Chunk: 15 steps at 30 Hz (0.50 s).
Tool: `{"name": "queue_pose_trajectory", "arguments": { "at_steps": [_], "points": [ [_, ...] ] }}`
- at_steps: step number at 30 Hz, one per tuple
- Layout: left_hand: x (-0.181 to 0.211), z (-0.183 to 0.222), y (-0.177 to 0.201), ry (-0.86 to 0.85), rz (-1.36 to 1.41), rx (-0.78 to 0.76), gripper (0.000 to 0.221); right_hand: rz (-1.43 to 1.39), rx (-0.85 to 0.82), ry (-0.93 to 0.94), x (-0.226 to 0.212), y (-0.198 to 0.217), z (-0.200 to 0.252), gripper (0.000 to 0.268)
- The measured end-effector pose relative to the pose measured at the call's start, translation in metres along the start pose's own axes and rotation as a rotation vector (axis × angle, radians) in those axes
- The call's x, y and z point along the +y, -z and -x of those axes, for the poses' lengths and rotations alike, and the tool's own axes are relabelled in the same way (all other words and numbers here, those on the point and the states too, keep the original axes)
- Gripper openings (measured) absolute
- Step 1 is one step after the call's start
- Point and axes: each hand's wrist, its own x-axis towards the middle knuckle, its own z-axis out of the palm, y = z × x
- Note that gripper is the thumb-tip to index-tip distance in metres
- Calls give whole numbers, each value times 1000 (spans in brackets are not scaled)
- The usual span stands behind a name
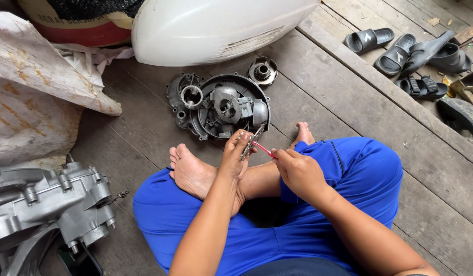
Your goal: Cleaning a motorcycle clutch hub using a toothbrush and a screwdriver to remove debris.
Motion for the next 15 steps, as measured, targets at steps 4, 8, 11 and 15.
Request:
{"name": "queue_pose_trajectory", "arguments": {
  "at_steps": [4, 8, 11, 15],
  "points": [
    [3, 1, -8, -1, -62, 17, 30, 10, 43, -10, 6, -15, 5, 9],
    [3, 5, -8, -11, -60, 42, 30, -18, 52, -20, 2, -16, 4, 10],
    [3, 7, -9, -52, -35, 86, 27, -112, 42, -38, -5, -12, -2, 8],
    [6, 10, -5, -74, 19, 57, 26, -289, 36, -69, -3, -14, 0, 7]
  ]
}}
